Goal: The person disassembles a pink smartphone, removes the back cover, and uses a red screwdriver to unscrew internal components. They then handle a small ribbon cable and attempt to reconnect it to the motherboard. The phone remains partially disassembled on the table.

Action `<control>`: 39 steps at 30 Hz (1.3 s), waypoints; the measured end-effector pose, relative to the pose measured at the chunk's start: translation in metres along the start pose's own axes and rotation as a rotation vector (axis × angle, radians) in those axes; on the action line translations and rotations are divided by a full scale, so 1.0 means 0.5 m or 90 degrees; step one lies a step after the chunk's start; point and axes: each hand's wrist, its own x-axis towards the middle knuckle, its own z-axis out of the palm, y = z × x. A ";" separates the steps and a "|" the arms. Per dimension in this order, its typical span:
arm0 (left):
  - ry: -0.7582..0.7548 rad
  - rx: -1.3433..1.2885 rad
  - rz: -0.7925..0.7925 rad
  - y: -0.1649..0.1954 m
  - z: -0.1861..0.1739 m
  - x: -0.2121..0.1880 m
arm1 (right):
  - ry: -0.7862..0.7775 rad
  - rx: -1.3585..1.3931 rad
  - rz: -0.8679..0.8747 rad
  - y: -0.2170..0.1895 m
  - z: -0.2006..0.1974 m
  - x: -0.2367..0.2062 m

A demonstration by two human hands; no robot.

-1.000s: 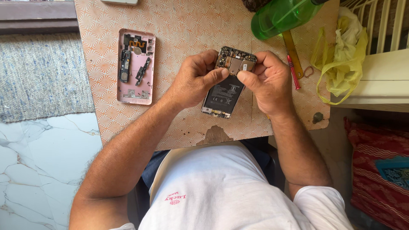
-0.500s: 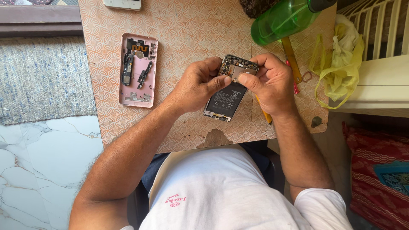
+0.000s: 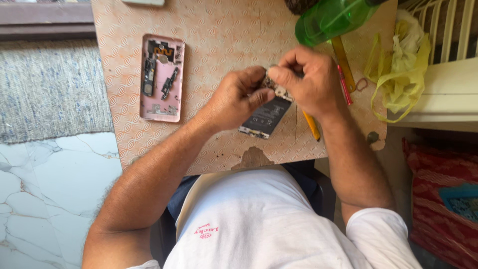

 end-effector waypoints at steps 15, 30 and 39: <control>0.086 -0.080 0.105 -0.041 -0.018 0.013 | -0.102 0.365 0.074 0.039 -0.008 -0.040; -0.017 -0.228 0.081 0.001 -0.029 0.006 | -0.050 0.333 0.078 0.006 -0.003 -0.068; -0.086 -0.224 0.013 0.000 -0.021 0.002 | 0.036 0.292 0.003 0.003 -0.007 -0.068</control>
